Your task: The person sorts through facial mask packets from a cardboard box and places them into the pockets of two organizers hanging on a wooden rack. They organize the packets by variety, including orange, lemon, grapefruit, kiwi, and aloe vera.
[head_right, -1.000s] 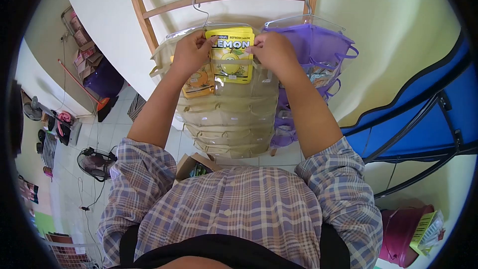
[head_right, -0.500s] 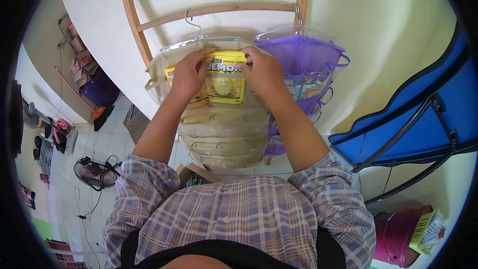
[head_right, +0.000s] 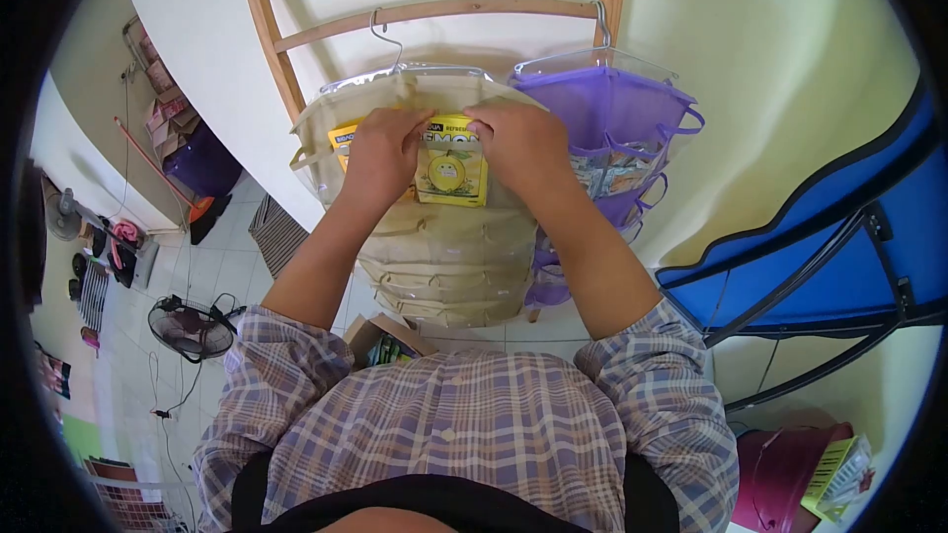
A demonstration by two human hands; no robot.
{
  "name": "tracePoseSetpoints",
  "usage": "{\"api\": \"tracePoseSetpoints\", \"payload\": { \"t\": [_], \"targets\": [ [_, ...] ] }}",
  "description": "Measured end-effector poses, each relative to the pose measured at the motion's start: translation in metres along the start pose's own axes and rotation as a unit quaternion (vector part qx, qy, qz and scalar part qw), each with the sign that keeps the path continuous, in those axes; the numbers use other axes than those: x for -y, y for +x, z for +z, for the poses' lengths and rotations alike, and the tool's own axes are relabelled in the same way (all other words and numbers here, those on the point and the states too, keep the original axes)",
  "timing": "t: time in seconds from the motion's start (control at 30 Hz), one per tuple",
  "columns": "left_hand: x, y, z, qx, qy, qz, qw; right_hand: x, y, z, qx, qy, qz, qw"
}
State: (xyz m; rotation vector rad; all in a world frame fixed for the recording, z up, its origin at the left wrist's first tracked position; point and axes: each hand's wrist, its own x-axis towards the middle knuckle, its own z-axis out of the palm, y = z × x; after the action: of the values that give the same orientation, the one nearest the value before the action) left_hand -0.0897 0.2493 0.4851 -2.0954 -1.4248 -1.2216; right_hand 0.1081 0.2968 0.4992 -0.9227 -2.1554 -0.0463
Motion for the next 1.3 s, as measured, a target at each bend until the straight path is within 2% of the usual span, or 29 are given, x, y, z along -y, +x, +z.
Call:
{"api": "tracePoseSetpoints", "payload": {
  "t": [0.03,0.1,0.2,0.3,0.43,0.5,0.53,0.6,0.7,0.73,0.8,0.83,0.9,0.93,1.0,1.07,1.1,1.13,1.2,1.23,1.27,1.3],
  "targets": [
    [0.002,0.0,0.002,0.003,-0.002,-0.003,1.0,0.002,-0.001,-0.001,0.004,0.001,0.002,1.0],
    [0.005,0.0,0.008,-0.046,-0.036,0.041,0.997,0.002,0.0,-0.002,-0.025,-0.001,-0.03,0.999],
    [0.012,-0.005,0.011,-0.028,-0.025,0.042,0.998,-0.007,-0.001,0.012,-0.057,0.008,-0.061,0.996],
    [0.012,-0.013,0.011,0.006,-0.002,0.031,1.0,-0.006,-0.003,0.016,-0.043,-0.009,-0.045,0.998],
    [0.0,-0.02,0.0,0.004,-0.015,0.008,1.0,-0.002,-0.005,0.01,-0.013,-0.028,-0.02,0.999],
    [-0.003,-0.03,-0.007,-0.066,0.035,0.05,0.996,0.0,-0.009,0.01,-0.019,-0.021,-0.017,0.999],
    [-0.005,-0.037,-0.015,-0.063,0.036,0.044,0.996,0.002,-0.011,0.01,-0.014,-0.018,-0.017,1.0],
    [-0.004,-0.061,-0.035,-0.071,0.006,0.009,0.997,0.007,-0.016,0.011,-0.066,-0.066,-0.051,0.994],
    [0.012,-0.112,-0.051,-0.1,-0.013,-0.015,0.995,0.008,-0.018,0.015,-0.061,-0.089,-0.024,0.994],
    [0.016,-0.132,-0.057,-0.094,-0.009,-0.033,0.995,0.012,-0.018,0.013,-0.044,-0.08,-0.027,0.995],
    [0.022,-0.174,-0.066,-0.121,0.0,-0.145,0.982,0.023,-0.014,0.006,-0.119,-0.101,-0.064,0.986],
    [0.03,-0.198,-0.064,-0.127,0.001,-0.196,0.972,0.03,-0.012,0.006,-0.098,-0.088,-0.068,0.989],
    [0.028,-0.249,-0.063,-0.115,0.017,-0.369,0.922,0.043,-0.013,-0.001,-0.131,0.092,-0.175,0.971],
    [0.031,-0.281,-0.06,-0.107,0.027,-0.443,0.889,0.052,-0.021,0.006,-0.113,0.106,-0.175,0.972],
    [0.033,-0.366,-0.044,-0.072,0.069,-0.547,0.831,0.077,-0.036,0.022,0.083,0.31,-0.217,0.922],
    [0.014,-0.438,-0.03,0.019,0.07,-0.675,0.734,0.091,-0.065,0.05,0.274,0.394,-0.17,0.861],
    [0.001,-0.468,-0.023,0.077,0.118,-0.663,0.735,0.093,-0.079,0.069,0.35,0.381,-0.171,0.839],
    [-0.013,-0.499,-0.015,0.126,0.08,-0.686,0.712,0.091,-0.098,0.089,0.422,0.367,-0.171,0.811],
    [-0.054,-0.517,-0.003,0.199,0.049,-0.719,0.664,0.08,-0.153,0.139,0.525,0.335,-0.155,0.767],
    [-0.075,-0.514,0.0,0.218,0.056,-0.69,0.688,0.072,-0.186,0.164,0.557,0.319,-0.148,0.752],
    [-0.085,-0.511,0.004,0.221,0.06,-0.697,0.679,0.063,-0.215,0.183,0.589,0.301,-0.142,0.736],
    [-0.095,-0.509,0.006,0.281,0.034,-0.68,0.676,0.056,-0.236,0.189,0.635,0.258,-0.138,0.715]
  ]
}}
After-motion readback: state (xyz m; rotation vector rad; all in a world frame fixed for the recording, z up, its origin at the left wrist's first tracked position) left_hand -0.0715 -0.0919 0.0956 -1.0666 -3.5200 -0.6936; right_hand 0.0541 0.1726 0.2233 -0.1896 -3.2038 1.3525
